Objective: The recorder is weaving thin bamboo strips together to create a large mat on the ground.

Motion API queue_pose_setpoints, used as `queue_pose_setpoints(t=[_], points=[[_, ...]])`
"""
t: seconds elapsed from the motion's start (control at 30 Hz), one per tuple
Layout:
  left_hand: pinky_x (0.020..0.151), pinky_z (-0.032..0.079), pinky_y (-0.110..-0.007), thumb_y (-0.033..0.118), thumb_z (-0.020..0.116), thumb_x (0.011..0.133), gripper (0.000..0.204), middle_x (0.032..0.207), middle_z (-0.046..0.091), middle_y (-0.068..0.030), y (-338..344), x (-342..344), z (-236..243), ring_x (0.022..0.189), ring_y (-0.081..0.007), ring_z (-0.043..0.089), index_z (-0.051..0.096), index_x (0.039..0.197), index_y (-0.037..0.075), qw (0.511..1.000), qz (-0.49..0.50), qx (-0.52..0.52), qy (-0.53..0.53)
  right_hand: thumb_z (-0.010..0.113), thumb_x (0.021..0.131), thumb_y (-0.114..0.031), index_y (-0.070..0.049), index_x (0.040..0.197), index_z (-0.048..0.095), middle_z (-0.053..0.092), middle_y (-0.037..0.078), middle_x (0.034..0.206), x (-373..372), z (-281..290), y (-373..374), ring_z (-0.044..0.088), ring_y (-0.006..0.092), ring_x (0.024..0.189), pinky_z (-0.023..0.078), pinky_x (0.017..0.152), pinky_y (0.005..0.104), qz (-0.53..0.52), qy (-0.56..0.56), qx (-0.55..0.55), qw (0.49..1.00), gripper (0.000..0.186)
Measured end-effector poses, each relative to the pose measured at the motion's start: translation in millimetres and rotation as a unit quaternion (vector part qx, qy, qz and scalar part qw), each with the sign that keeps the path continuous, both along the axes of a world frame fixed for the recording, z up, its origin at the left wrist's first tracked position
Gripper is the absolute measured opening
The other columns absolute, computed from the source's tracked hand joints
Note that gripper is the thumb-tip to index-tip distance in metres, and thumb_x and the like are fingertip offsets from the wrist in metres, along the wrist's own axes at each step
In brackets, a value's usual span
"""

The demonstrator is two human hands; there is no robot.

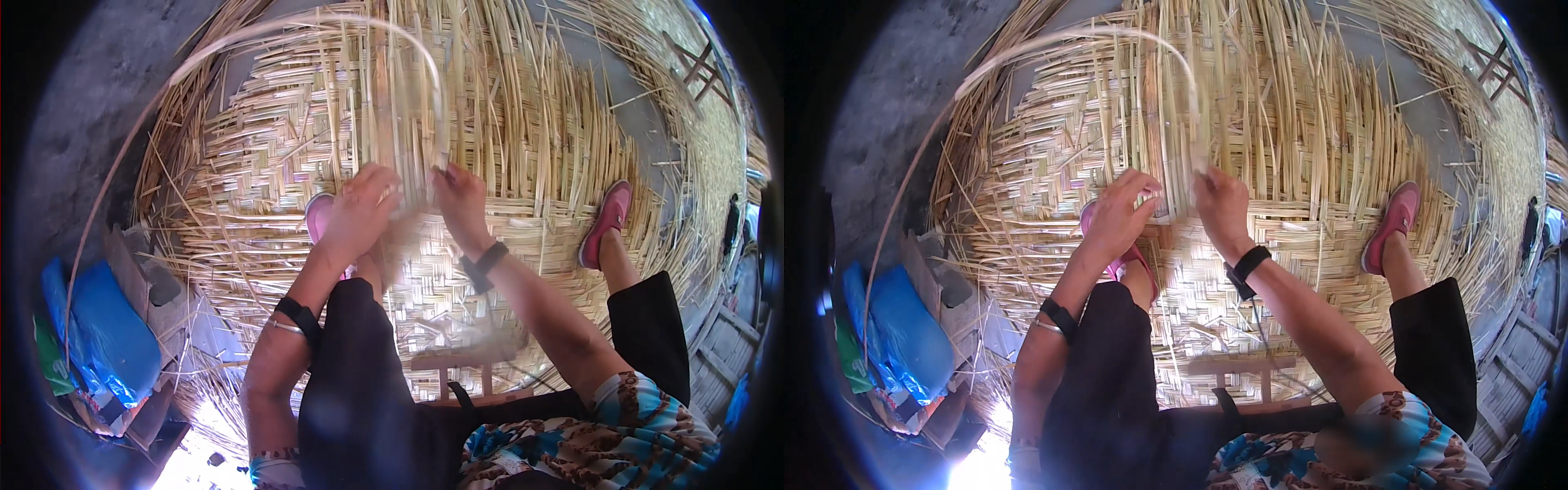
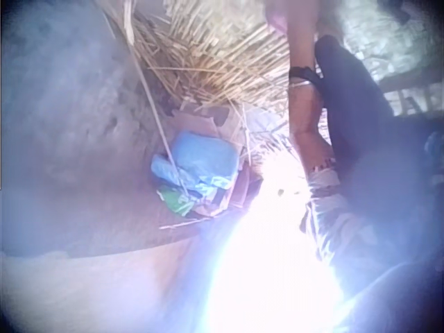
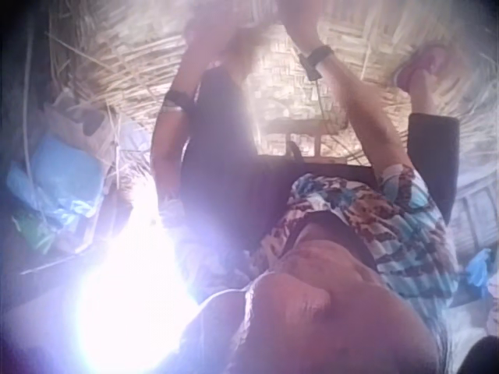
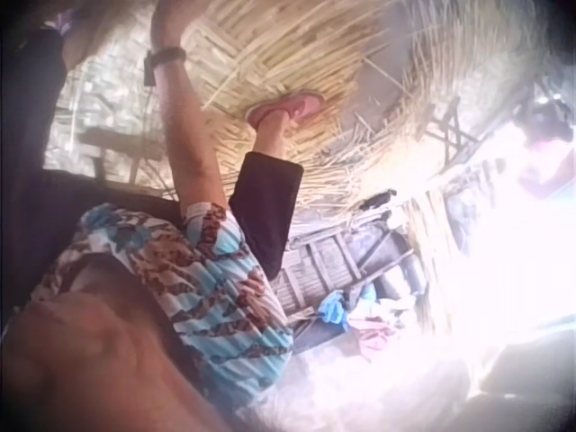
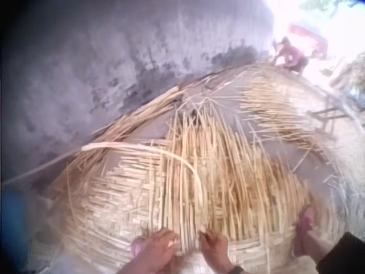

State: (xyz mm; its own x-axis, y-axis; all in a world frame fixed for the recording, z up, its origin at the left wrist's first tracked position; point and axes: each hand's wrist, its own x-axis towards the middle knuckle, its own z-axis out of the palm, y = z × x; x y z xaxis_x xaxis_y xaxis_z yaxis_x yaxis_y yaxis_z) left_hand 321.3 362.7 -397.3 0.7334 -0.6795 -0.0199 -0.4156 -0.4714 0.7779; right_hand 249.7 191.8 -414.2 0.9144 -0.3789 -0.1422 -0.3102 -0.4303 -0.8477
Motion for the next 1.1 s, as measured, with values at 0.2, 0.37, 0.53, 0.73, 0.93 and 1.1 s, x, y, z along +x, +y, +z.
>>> queue_pose_setpoints(t=[0.2,0.37,0.53,0.73,0.93,1.1], points=[[0.081,0.048,-0.034,0.012,0.056,0.086,0.036,0.101,0.063,-0.0159,-6.0,-7.6,-50.1,0.093,-0.0269,0.063,0.055,0.121,0.002,0.986,0.000,0.047,0.161,0.060,0.088,-0.014,-0.001,0.077,0.053,0.050,0.017,0.060,-24.9,-10.4,6.2,0.050,0.0309,0.052,0.041,0.051,0.0385,-0.035,-0.044,0.083,0.995,0.019],[0.082,0.048,-0.031,0.014,0.055,0.089,0.047,0.099,0.064,-0.0142,-20.4,2.6,-59.5,0.089,-0.0236,0.062,0.045,0.135,0.003,0.965,-0.027,0.127,0.228,0.061,0.090,-0.015,-0.001,0.078,0.054,0.054,0.015,0.065,-35.5,-8.6,0.8,0.051,0.0260,0.055,0.042,0.054,0.0340,-0.034,-0.037,0.074,0.996,0.020],[0.078,0.047,-0.028,0.018,0.057,0.092,0.045,0.098,0.060,-0.0069,-41.7,8.7,-66.5,0.087,-0.0163,0.057,0.047,0.131,0.001,0.912,0.059,0.145,0.380,0.059,0.093,-0.016,-0.002,0.099,0.065,0.065,0.000,0.080,-37.8,-9.7,-3.5,0.057,0.0059,0.073,0.048,0.066,0.0243,-0.175,-0.025,0.369,0.912,0.016],[0.070,0.046,-0.025,0.023,0.063,0.087,0.029,0.086,0.064,-0.0043,-43.2,16.2,-50.3,0.077,-0.0093,0.058,0.057,0.107,0.002,0.840,0.218,-0.057,0.494,0.058,0.093,-0.015,-0.001,0.102,0.065,0.066,0.002,0.085,-34.1,-18.0,-8.5,0.061,0.0069,0.075,0.050,0.067,0.0241,-0.253,0.000,0.426,0.869,0.018],[0.076,0.046,-0.027,0.024,0.062,0.090,0.022,0.089,0.065,-0.0034,-40.7,16.0,-27.7,0.083,-0.0092,0.057,0.064,0.092,0.002,0.902,0.122,-0.048,0.411,0.058,0.093,-0.017,0.000,0.100,0.065,0.066,0.001,0.084,-25.8,-26.1,-9.3,0.061,0.0089,0.073,0.051,0.063,0.0264,-0.204,-0.023,0.402,0.893,0.020],[0.085,0.045,-0.030,0.019,0.062,0.089,0.020,0.096,0.062,-0.0046,-28.6,10.9,-12.4,0.089,-0.0155,0.058,0.065,0.099,0.002,0.955,0.038,-0.054,0.290,0.057,0.091,-0.013,-0.001,0.093,0.063,0.067,0.010,0.080,-8.2,-31.4,-4.6,0.064,0.0217,0.067,0.048,0.058,0.0335,-0.083,-0.007,0.206,0.975,0.013]])
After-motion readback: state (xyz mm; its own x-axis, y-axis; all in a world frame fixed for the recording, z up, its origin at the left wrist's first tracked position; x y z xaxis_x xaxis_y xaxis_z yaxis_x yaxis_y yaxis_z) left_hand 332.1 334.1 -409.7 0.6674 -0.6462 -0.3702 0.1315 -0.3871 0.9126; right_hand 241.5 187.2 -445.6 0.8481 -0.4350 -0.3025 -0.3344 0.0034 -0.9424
